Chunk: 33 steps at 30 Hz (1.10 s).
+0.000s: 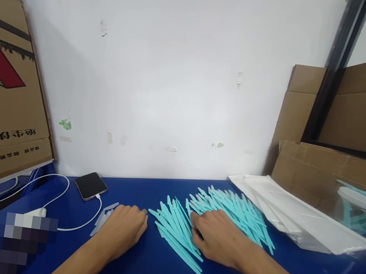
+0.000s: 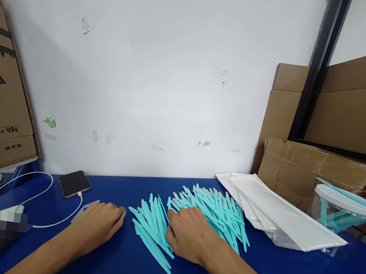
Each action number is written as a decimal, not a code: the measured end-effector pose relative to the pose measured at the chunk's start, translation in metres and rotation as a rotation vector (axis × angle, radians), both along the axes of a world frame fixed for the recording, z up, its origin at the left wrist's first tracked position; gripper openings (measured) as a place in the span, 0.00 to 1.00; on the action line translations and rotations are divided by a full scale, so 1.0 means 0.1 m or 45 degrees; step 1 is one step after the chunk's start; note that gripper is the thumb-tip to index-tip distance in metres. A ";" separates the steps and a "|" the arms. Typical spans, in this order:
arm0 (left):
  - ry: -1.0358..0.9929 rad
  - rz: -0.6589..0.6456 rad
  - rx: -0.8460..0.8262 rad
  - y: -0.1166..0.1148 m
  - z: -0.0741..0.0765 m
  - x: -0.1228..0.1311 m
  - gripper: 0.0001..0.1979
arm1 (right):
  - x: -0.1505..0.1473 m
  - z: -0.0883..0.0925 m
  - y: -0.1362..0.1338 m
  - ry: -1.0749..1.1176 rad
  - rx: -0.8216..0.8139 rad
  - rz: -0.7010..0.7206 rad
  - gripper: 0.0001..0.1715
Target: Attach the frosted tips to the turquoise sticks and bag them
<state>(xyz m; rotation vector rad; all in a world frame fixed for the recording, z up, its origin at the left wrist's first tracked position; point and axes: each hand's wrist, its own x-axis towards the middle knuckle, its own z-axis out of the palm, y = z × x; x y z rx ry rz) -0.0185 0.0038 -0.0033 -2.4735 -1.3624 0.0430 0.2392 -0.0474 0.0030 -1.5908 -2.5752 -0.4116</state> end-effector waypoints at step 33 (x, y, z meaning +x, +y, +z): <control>-0.281 -0.034 -0.044 0.03 0.07 -0.01 0.17 | 0.03 0.25 0.01 1.196 0.470 0.262 0.11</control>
